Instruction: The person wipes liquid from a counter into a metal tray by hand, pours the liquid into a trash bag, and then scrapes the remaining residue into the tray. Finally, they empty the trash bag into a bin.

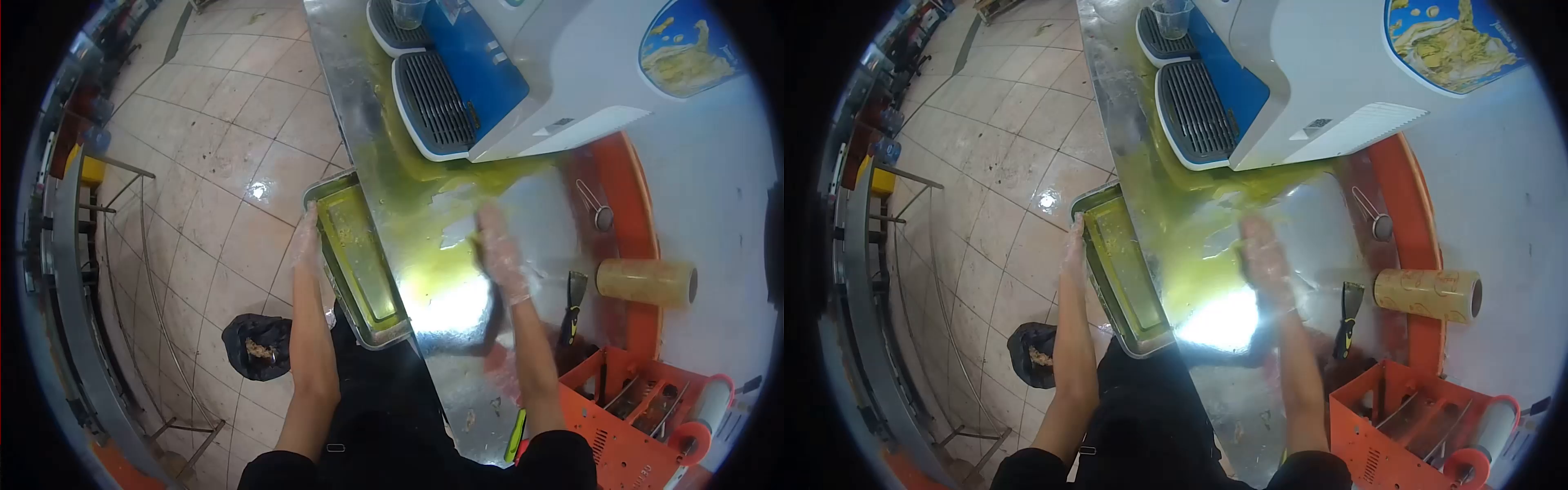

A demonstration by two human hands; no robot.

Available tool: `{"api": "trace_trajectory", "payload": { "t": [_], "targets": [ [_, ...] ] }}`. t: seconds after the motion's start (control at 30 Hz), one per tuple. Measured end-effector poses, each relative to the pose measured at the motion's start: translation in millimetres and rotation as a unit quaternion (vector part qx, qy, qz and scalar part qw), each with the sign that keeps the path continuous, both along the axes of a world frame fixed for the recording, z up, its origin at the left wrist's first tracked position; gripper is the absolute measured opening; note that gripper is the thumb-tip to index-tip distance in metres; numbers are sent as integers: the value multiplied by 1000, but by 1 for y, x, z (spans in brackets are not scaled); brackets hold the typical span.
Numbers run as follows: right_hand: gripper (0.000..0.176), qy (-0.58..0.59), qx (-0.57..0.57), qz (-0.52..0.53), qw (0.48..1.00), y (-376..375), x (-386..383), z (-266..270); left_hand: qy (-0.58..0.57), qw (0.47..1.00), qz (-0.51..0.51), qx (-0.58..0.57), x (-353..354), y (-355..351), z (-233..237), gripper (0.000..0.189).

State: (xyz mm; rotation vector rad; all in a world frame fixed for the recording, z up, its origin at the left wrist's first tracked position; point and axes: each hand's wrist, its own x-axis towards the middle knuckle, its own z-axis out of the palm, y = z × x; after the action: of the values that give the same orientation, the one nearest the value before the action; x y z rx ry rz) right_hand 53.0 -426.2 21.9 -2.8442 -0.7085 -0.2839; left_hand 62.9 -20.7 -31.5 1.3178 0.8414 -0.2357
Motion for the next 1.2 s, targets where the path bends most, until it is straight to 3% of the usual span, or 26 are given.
{"api": "trace_trajectory", "payload": {
  "t": [0.1,0.13,0.17,0.27,0.3,0.33,0.37,0.43,0.5,0.53,0.57,0.6,0.63,0.7,0.8,0.9,0.93,1.03,1.07,1.1,1.13,1.2],
  "targets": [
    [46,177,242,2,954,62,-34,-23,-48,998,-17,-28,-1,0,-7,78],
    [46,95,100,35,990,84,-39,3,-26,999,0,-25,0,-3,1,76],
    [48,113,92,3,989,105,-51,1,-4,1000,17,-21,0,-5,9,74],
    [49,175,201,23,964,150,-69,19,-16,999,-25,27,-1,-7,27,74],
    [49,208,248,28,946,162,-75,28,-17,999,-26,25,-1,-3,11,74],
    [48,238,327,49,913,169,-79,26,-35,999,-19,-31,1,5,-16,74],
    [48,267,404,70,872,172,-83,26,-52,995,-11,-86,3,3,-11,75],
    [46,243,383,74,888,161,-75,27,-54,997,-24,-40,-1,1,0,76],
    [46,238,204,-54,948,116,-49,43,-56,998,-34,8,-2,0,7,78],
    [48,275,517,-71,807,83,-40,7,-34,998,-44,35,-2,5,-1,80],
    [52,232,394,-145,877,42,-14,10,-12,997,-54,62,0,8,-6,83],
    [55,126,284,-164,936,17,8,60,-14,996,-54,63,1,7,-9,83],
    [56,82,174,-182,964,-27,36,37,-23,997,-39,69,-1,6,-10,84],
    [51,-17,86,-237,968,-68,83,31,-25,997,-19,74,-4,2,-3,85],
    [45,-7,11,-200,980,-115,144,13,6,996,-20,89,-3,-6,24,86],
    [42,52,-52,-176,982,-115,173,2,30,994,-12,105,-5,-9,38,87],
    [40,-22,21,-168,985,-105,169,-10,42,993,-12,105,-5,-12,43,88],
    [37,54,11,-191,980,-88,158,-25,57,995,-19,77,-3,-2,39,90],
    [38,79,-98,-183,975,-78,150,-24,99,986,-80,112,-6,-7,76,93],
    [38,80,-99,-179,975,-64,142,-20,141,969,-139,145,-8,-12,96,96],
    [39,88,-39,-145,985,-49,133,-15,142,970,-137,143,-9,-18,95,96],
    [41,89,21,-106,990,-18,116,-10,56,993,-21,104,-7,-23,85,92]
  ]
}}
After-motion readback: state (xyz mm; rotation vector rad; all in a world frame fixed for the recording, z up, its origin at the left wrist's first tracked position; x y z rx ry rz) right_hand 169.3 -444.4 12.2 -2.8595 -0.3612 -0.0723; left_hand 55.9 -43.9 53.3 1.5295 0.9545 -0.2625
